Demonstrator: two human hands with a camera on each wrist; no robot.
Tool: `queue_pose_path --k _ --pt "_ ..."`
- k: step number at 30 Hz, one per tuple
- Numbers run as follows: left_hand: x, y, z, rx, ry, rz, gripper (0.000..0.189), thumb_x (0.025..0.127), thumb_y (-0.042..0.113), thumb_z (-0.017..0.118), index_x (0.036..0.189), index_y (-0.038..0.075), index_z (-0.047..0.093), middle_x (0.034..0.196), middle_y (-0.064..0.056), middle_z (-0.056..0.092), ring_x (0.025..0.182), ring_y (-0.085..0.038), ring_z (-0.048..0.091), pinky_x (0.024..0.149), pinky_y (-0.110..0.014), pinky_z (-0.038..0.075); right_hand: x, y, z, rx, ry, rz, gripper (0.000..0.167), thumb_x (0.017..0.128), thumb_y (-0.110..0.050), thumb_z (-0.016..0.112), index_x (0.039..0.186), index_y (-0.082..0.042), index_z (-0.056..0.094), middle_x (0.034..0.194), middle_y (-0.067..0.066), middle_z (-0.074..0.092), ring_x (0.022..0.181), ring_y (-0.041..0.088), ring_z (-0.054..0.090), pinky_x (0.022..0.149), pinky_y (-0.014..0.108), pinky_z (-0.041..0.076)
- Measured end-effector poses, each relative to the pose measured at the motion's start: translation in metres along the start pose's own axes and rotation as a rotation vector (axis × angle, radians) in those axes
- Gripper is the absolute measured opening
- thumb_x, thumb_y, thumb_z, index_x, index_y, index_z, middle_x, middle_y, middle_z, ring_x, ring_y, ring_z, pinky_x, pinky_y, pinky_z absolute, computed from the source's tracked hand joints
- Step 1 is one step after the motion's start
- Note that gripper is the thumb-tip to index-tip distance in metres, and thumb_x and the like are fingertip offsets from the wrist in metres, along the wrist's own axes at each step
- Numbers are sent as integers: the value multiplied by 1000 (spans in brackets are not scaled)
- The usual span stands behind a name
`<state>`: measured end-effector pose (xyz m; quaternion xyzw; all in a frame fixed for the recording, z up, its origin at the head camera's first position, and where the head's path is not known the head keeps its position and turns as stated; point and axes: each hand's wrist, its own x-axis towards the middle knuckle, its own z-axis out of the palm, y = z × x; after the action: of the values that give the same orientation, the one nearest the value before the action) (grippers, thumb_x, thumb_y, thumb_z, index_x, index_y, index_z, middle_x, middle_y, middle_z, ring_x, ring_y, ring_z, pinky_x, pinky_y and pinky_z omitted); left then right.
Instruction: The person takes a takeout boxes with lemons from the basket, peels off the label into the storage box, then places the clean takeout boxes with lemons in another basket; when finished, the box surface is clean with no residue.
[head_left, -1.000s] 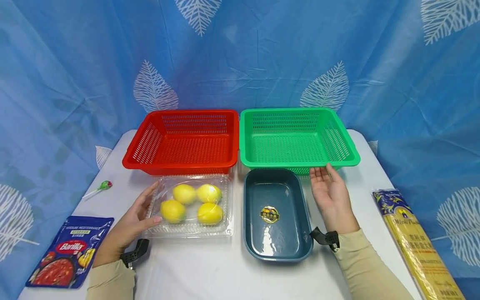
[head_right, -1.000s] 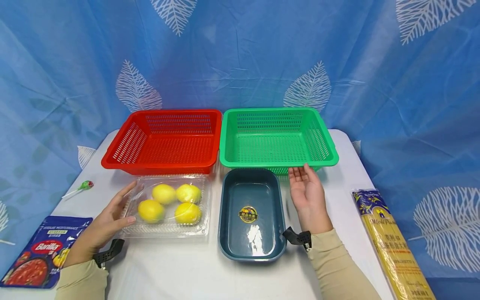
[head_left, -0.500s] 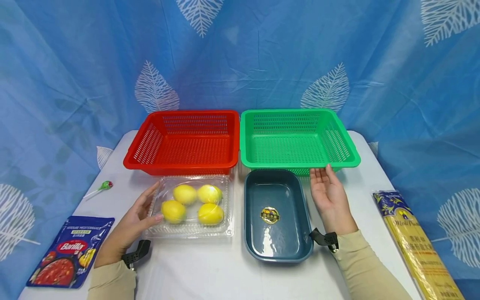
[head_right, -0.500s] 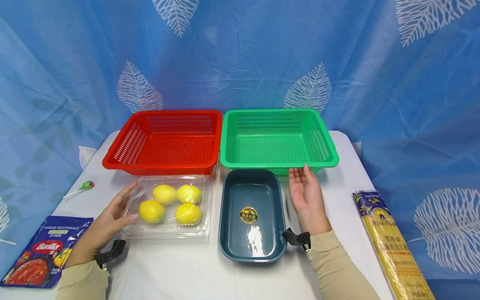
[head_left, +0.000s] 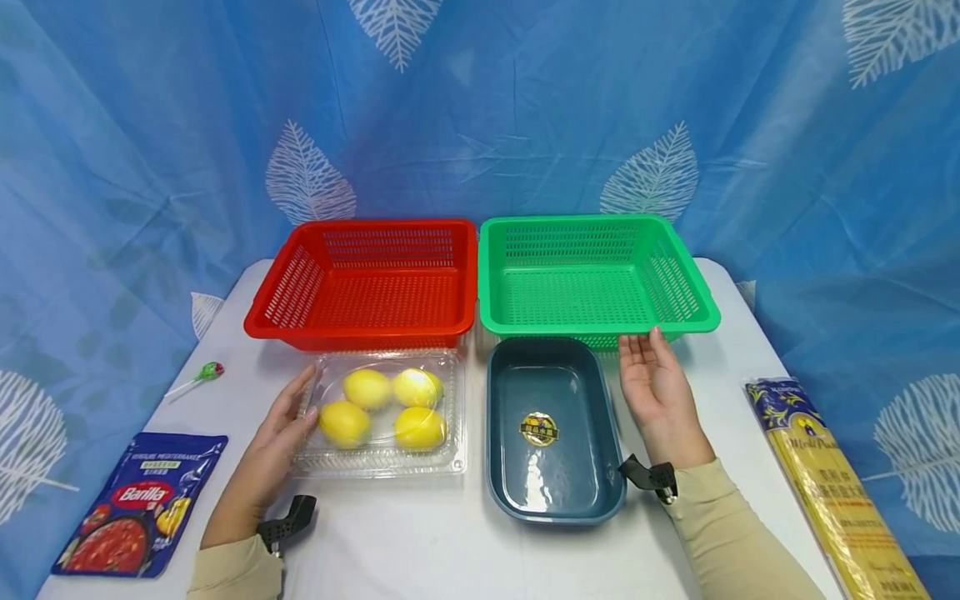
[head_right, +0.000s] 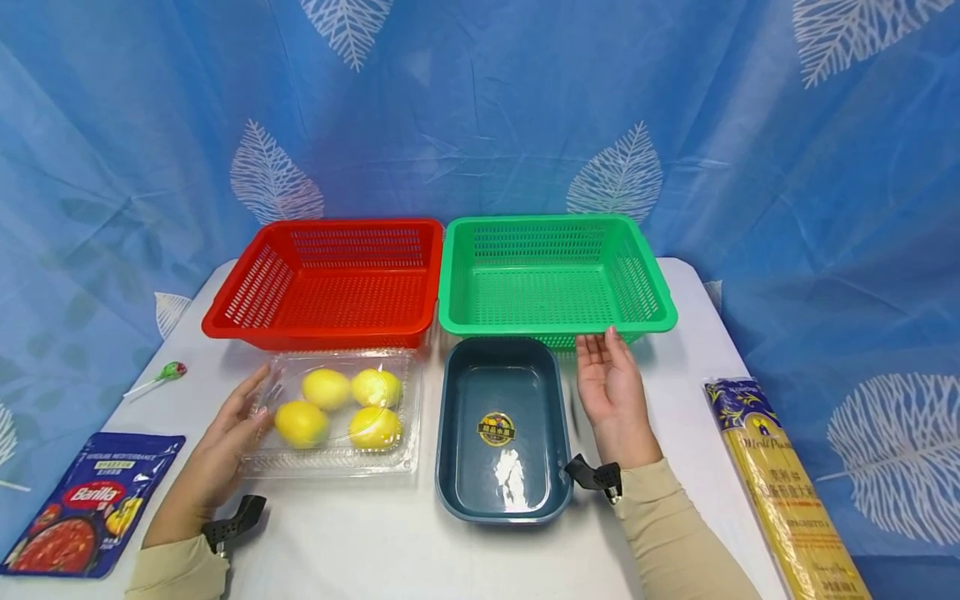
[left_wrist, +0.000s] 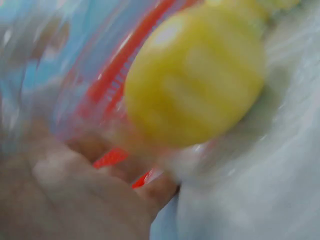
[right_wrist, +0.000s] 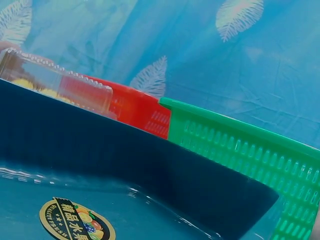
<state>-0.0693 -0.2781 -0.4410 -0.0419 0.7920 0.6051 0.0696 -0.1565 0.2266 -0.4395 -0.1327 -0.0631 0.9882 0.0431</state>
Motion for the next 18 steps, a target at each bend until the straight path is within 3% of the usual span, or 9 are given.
queue_pose_path --k 3,9,13,18 --pt "-2 3 5 -62 29 -36 63 112 30 47 168 42 21 176 6 5 159 -30 -9 119 -71 7 1 0 -1 -1 -13 0 20 109 -4 53 128 -4 53 119 10 57 108 22 61 108 31 48" --pt "-7 7 14 -197 97 -31 59 113 25 46 168 37 27 175 7 5 159 -22 -4 125 -56 7 0 0 -1 -22 -23 -6 19 109 -5 53 128 -4 53 119 11 57 109 22 61 108 30 47" --pt "-13 12 18 -237 149 -28 60 112 20 48 168 33 29 175 7 5 159 -21 -4 124 -51 9 0 1 -2 -33 -46 -12 20 110 -5 53 130 -4 53 121 10 56 110 22 61 108 30 47" --pt "-22 24 17 -280 141 -19 61 112 14 48 168 29 29 176 3 3 159 -25 -5 123 -55 6 1 0 -3 -40 -43 -20 20 109 -6 53 130 -4 53 121 10 56 110 22 61 107 31 48"
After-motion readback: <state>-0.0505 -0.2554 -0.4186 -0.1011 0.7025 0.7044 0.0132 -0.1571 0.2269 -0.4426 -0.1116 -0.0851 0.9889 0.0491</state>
